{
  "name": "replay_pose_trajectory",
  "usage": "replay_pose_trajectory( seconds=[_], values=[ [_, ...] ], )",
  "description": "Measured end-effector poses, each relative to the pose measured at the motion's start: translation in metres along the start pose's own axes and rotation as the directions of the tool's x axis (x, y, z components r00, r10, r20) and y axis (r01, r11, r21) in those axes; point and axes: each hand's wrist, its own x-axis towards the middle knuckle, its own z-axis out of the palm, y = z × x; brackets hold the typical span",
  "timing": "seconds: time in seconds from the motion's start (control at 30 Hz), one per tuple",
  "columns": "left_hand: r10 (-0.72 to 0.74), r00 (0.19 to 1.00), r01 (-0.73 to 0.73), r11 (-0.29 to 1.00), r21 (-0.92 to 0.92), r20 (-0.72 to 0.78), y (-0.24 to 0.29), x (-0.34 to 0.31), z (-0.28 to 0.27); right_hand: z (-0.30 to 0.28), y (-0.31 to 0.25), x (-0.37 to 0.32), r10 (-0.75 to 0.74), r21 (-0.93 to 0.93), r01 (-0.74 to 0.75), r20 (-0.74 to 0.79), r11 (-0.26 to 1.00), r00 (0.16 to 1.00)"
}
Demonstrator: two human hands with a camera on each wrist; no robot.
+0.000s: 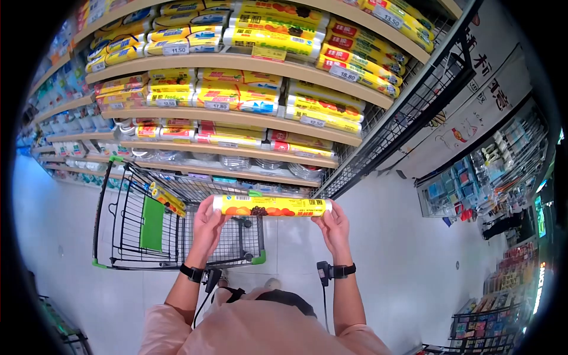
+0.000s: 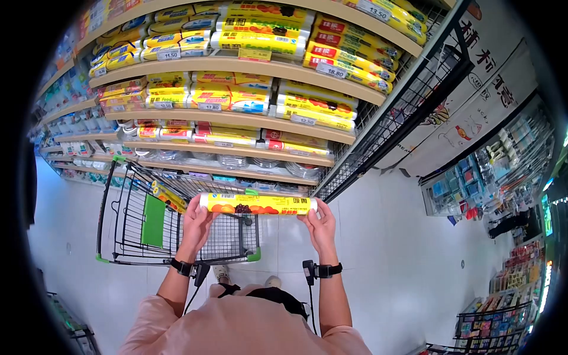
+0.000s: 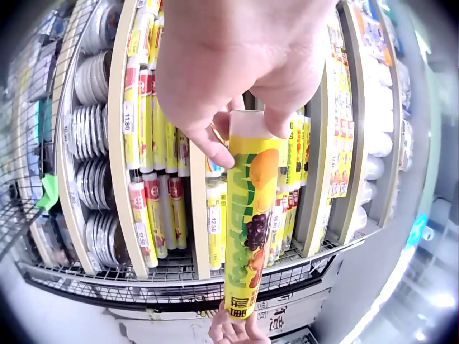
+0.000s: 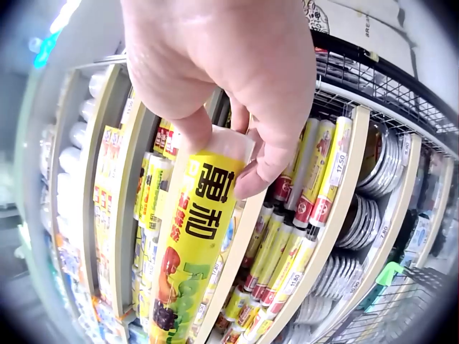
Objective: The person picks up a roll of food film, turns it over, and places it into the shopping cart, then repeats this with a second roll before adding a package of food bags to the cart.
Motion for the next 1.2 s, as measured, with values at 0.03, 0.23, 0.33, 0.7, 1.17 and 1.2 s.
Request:
replay_pose_trajectory(
  seconds=[0.03, 0.23, 0.33, 0.7, 1.17, 1.2],
  values=[
    [0.000, 1.000, 0.000, 1.000, -0.011, -0.010, -0.006, -0.004, 0.012, -0.010, -0.007, -0.003, -0.012, -0.020, 0.012, 0.010, 1.000, 1.000],
    [-0.006, 0.999, 0.006, 1.000, -0.011, -0.035, -0.020, -0.022, 0.082, -0.049, -0.043, 0.000, -0.086, -0.057, 0.091, 0.078, 0.994, 0.993],
    [0.002, 1.000, -0.002, 1.000, 0.003, -0.026, -0.026, -0.021, 0.097, -0.057, -0.054, 0.008, -0.093, -0.050, 0.097, 0.084, 0.994, 0.992],
    [-0.038, 0.985, 0.041, 0.999, 0.018, -0.167, -0.026, 0.054, 0.110, -0.057, -0.072, 0.064, -0.022, -0.112, 0.024, 0.019, 0.993, 1.000],
    [0.165, 0.981, -0.185, 0.951, 0.247, 0.100, -0.054, 0.154, 0.120, -0.051, -0.089, 0.139, -0.266, -0.300, 0.229, -0.089, 0.926, 0.960],
    [0.221, 0.970, -0.240, 0.931, 0.274, 0.098, -0.055, 0.160, 0.122, -0.052, -0.091, 0.147, -0.293, -0.325, 0.254, -0.075, 0.911, 0.953]
  ],
)
